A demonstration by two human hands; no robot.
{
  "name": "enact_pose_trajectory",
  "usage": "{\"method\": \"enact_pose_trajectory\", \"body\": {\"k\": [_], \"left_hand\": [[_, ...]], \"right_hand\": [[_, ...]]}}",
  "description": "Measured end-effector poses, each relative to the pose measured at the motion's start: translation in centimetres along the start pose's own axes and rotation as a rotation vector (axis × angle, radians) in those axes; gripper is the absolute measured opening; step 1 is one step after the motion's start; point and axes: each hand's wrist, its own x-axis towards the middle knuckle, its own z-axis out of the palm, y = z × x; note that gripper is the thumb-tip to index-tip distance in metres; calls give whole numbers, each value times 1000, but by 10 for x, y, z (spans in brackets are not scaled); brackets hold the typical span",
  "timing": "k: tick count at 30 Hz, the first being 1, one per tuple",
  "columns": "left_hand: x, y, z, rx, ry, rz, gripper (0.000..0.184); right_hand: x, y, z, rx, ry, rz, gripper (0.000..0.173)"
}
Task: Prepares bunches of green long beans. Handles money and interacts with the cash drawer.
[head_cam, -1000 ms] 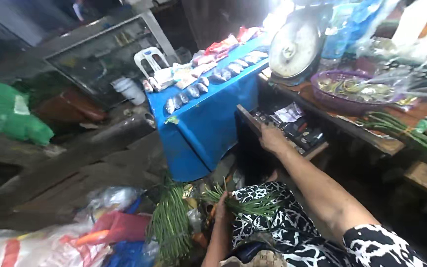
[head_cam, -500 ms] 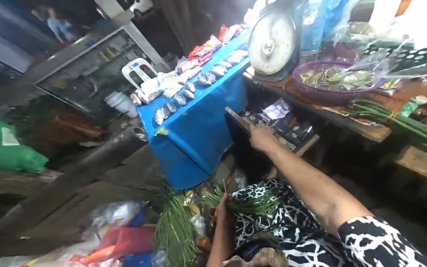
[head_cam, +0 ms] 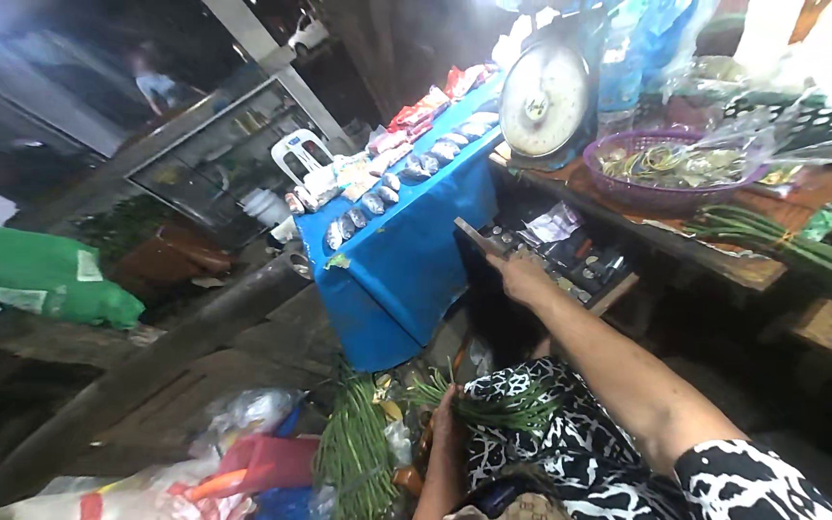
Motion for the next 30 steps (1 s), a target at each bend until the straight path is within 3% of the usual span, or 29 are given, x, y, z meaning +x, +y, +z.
{"method": "enact_pose_trajectory", "body": {"k": [4,30], "left_hand": [[1,-1,-1,11,3,-12,17],[-1,1,0,-78,48,-59,13]], "right_hand": [[0,0,0,-18,-32,-21,42],[8,-2,3,-70,-50,-15,41]]}}
